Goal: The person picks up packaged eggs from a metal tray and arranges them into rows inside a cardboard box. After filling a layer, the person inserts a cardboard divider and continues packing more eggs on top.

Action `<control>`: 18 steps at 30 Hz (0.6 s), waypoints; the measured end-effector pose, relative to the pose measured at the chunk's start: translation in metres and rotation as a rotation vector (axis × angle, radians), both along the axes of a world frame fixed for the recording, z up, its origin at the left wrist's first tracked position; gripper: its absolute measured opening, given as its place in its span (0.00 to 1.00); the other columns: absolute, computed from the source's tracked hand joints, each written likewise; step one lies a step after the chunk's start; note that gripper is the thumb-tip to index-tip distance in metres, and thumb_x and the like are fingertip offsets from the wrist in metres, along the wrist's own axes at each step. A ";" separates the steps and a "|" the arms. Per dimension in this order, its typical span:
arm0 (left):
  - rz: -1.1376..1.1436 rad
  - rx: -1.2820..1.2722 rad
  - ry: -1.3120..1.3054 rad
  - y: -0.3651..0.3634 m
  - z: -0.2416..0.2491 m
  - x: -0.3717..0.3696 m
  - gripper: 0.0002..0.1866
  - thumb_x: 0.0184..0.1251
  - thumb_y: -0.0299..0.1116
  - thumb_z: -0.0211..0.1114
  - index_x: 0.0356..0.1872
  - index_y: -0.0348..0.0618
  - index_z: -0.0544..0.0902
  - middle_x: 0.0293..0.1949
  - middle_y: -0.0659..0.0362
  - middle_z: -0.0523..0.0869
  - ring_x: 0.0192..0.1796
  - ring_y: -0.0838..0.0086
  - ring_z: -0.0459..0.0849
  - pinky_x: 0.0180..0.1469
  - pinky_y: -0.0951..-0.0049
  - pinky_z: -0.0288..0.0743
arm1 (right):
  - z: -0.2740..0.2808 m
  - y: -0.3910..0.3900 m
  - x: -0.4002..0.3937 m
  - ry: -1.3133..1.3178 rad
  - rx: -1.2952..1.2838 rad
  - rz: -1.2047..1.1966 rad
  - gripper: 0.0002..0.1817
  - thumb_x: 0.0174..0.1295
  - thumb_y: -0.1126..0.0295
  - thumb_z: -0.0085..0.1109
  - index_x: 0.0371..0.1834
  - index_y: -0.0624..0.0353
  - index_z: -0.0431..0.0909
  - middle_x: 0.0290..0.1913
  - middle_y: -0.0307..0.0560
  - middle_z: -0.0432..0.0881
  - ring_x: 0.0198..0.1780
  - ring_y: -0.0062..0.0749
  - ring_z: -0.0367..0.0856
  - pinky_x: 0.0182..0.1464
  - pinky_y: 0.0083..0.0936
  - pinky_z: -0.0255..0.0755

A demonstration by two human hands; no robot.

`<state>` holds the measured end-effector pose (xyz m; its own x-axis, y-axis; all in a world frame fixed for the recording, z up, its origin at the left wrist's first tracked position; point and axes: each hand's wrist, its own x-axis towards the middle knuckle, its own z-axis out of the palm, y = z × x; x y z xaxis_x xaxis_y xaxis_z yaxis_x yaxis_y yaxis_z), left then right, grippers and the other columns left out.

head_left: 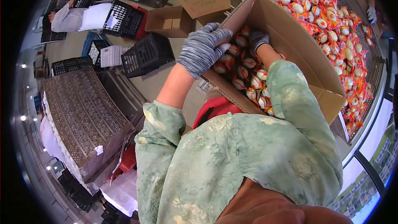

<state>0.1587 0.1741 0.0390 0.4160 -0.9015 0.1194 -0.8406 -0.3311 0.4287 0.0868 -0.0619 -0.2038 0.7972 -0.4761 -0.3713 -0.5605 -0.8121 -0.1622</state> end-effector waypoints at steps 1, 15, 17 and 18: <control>-0.001 -0.004 0.012 0.001 0.001 0.000 0.19 0.55 0.39 0.69 0.49 0.53 0.82 0.49 0.49 0.82 0.56 0.55 0.78 0.56 0.59 0.74 | -0.008 0.000 -0.001 0.001 -0.006 0.023 0.24 0.67 0.54 0.42 0.61 0.52 0.73 0.65 0.52 0.70 0.65 0.45 0.69 0.64 0.35 0.64; -0.119 -0.224 0.056 -0.001 -0.008 -0.002 0.33 0.56 0.35 0.69 0.63 0.40 0.68 0.57 0.47 0.76 0.60 0.55 0.75 0.59 0.62 0.71 | 0.327 -0.030 -0.171 -0.347 0.284 0.066 0.18 0.58 0.62 0.60 0.49 0.58 0.78 0.41 0.47 0.83 0.44 0.35 0.81 0.50 0.36 0.71; -0.133 -0.208 0.249 0.001 -0.019 0.009 0.37 0.56 0.36 0.69 0.66 0.38 0.64 0.60 0.45 0.74 0.63 0.56 0.73 0.60 0.63 0.70 | 0.356 -0.027 -0.210 -0.391 0.252 -0.280 0.20 0.58 0.59 0.61 0.52 0.55 0.78 0.50 0.47 0.81 0.55 0.32 0.77 0.59 0.53 0.63; -0.167 -0.169 0.275 -0.003 -0.021 0.016 0.37 0.56 0.35 0.69 0.66 0.38 0.64 0.59 0.45 0.75 0.62 0.56 0.74 0.59 0.63 0.71 | 0.354 -0.035 -0.242 -0.443 0.193 -0.375 0.23 0.59 0.56 0.60 0.56 0.54 0.76 0.56 0.47 0.78 0.59 0.29 0.75 0.60 0.68 0.58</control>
<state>0.1750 0.1710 0.0176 0.3024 -0.9367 0.1764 -0.7226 -0.1046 0.6833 -0.1549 -0.0973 0.1504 0.6868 -0.7112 -0.1501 -0.6480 -0.5055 -0.5697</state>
